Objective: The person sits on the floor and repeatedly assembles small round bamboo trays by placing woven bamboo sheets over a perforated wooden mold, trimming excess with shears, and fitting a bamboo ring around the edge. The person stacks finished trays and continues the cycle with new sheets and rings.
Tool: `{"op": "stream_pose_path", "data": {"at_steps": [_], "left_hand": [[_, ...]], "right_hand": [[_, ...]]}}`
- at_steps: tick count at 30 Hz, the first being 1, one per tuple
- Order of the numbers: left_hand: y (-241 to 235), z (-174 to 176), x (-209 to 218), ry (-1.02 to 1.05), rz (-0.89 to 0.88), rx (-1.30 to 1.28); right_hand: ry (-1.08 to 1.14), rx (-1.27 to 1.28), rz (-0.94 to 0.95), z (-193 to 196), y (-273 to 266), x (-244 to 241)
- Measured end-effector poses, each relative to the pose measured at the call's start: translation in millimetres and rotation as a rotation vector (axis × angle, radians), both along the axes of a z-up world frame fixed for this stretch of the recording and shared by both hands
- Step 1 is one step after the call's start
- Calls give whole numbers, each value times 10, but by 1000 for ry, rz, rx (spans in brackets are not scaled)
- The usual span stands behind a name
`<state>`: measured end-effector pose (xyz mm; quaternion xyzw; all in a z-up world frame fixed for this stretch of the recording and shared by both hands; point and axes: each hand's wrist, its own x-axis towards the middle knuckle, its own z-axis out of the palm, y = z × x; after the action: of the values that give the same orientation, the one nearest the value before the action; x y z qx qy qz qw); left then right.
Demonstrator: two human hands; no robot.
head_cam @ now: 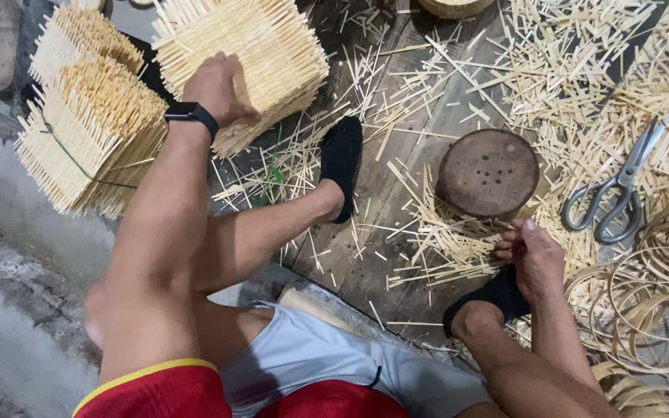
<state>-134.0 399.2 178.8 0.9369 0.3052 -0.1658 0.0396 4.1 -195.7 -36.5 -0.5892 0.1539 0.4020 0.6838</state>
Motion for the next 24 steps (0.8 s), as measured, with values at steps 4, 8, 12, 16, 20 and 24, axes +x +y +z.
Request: {"op": "stream_pose_path", "data": {"at_steps": [4,8,12,16,20,24], "left_hand": [[228,-53,-129,97,268,-179],[471,-169,-403,-336,409,46],[667,-261,-646,-288,482,125],[812,-361,-746,-314,574,91],[931,-425,-872,-292,580,-29],[1005,-483,-883,-260,94,521]], "right_hand": [[19,-16,2,24,-36,-26],[21,-35,-23,57,-56,-30],[23,-16,-18,33,-101,-37],[39,71,-39,-27,-145,-38],[28,47,-45,-71,-116,-34],[31,69,-51,-95,-150,-55]]}}
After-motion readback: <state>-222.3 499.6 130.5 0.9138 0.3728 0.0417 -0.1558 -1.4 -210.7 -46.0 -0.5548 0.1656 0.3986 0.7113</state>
